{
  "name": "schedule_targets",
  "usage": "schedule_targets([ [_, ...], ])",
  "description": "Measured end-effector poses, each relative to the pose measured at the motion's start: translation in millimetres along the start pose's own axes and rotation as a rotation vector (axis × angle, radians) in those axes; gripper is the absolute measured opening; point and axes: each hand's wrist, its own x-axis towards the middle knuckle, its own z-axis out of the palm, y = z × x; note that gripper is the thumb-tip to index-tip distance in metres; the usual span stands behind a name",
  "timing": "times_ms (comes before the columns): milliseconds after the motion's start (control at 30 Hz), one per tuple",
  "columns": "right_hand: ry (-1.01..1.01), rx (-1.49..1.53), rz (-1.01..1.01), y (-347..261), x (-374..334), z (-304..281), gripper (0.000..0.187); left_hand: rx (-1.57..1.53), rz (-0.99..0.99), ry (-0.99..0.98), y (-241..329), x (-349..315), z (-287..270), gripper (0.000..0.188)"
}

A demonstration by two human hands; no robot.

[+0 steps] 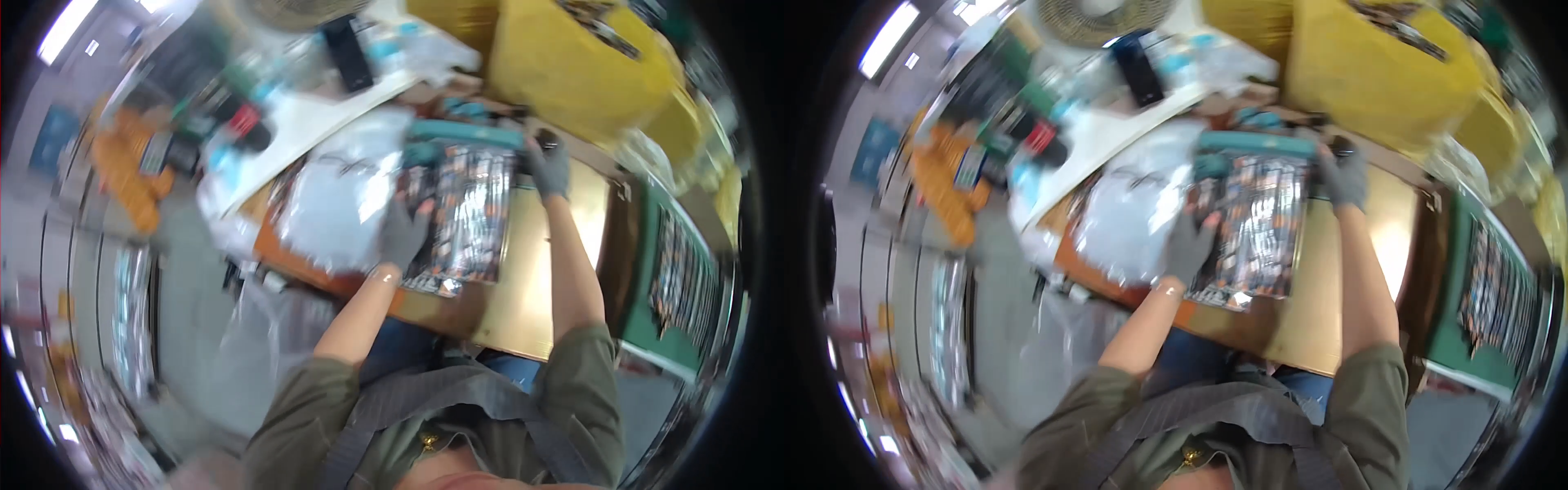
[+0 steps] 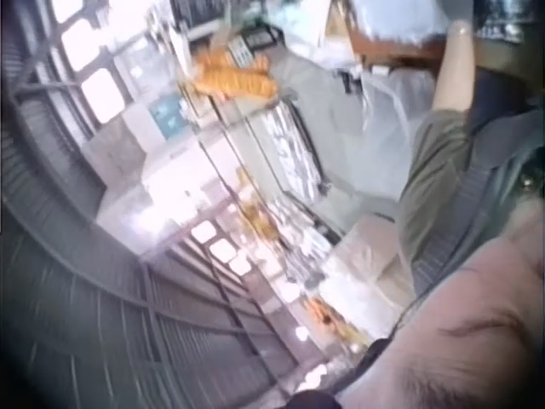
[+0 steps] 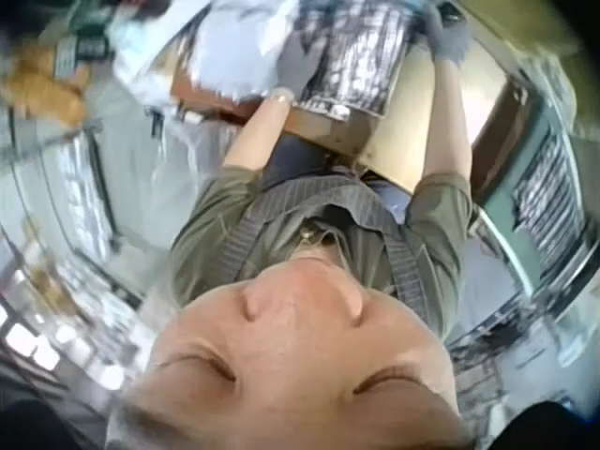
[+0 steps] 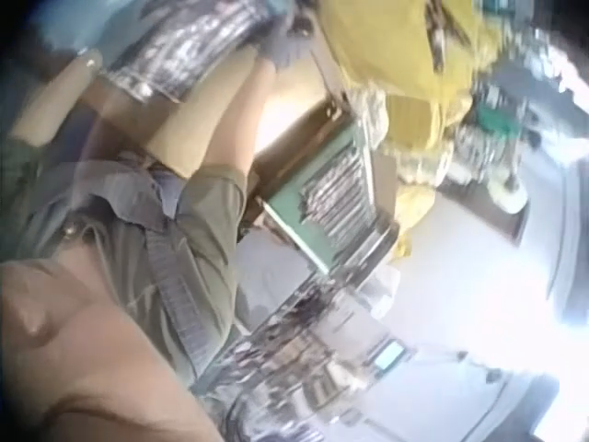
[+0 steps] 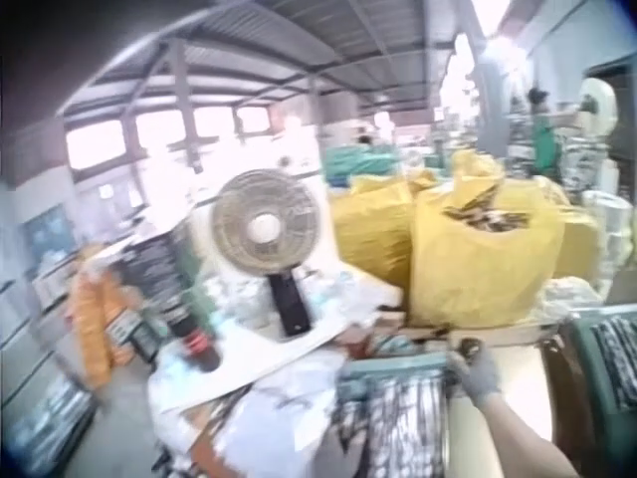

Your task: Bundling multiple pens, placing them into plastic sleeves, and sealing the bags using a heat sealer and packaging machinery.

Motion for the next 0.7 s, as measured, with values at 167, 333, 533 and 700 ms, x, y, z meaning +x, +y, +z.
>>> schedule_targets([
  [167,-0.435,0.472,0.338,14.9,-168.1,25.3,0.050,-0.445,-0.385,-0.480,13.8,-14.2,-19.3,0.078],
  [333,-0.892,1.270,0.657,-21.2,-248.7,20.4,0.079,-0.746,-0.205,-0.350,0.6,-72.1,-92.7,0.057],
  [533,-1.427,1.141,0.437,-166.0,-257.7,69.5,0.054,-0.808,-0.383,0.233,23.2,-200.3,-300.2,0.051],
  [700,-1.528,1.038,-0.057,-330.9,-328.4,115.4,0.050,0.984,-0.728,0.179,-123.2,-325.1,-383.8,0.056],
])
